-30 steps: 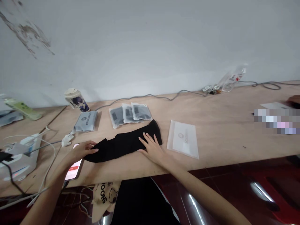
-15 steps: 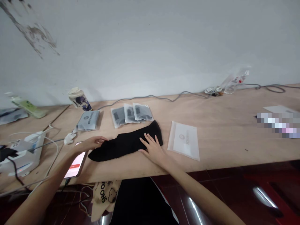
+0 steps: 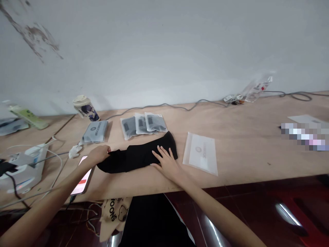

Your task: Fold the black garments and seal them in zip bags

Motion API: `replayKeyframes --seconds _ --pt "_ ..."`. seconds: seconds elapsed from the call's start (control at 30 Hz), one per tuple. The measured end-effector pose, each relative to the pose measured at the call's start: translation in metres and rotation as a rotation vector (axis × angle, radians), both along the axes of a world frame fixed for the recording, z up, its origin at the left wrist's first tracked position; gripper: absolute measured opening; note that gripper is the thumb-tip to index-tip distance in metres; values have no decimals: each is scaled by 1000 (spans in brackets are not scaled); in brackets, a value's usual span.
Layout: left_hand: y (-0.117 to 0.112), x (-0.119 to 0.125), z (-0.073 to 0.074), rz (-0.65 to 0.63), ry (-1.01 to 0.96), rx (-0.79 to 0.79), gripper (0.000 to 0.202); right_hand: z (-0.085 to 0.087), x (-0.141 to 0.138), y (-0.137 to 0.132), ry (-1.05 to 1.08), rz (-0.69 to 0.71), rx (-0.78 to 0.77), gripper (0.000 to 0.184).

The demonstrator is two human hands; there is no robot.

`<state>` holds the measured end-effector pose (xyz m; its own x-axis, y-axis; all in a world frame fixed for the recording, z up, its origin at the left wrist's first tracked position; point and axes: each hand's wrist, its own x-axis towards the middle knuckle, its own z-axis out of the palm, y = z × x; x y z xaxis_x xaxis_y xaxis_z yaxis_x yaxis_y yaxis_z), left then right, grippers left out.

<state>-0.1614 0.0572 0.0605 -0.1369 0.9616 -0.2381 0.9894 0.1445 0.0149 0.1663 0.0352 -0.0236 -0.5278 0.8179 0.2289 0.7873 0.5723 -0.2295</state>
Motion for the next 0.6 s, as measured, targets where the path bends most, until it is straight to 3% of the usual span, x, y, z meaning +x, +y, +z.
replayKeyframes --seconds 0.27,0.43,0.6 --pt "8 -4 4 -26 17 -96 8 -1 0 1 18 12 4 57" --pt "12 -13 12 3 12 -171 27 -1 -1 1 12 7 7 57" --pt "-6 -16 27 135 -356 -222 50 0 -1 0 0 3 7 56"
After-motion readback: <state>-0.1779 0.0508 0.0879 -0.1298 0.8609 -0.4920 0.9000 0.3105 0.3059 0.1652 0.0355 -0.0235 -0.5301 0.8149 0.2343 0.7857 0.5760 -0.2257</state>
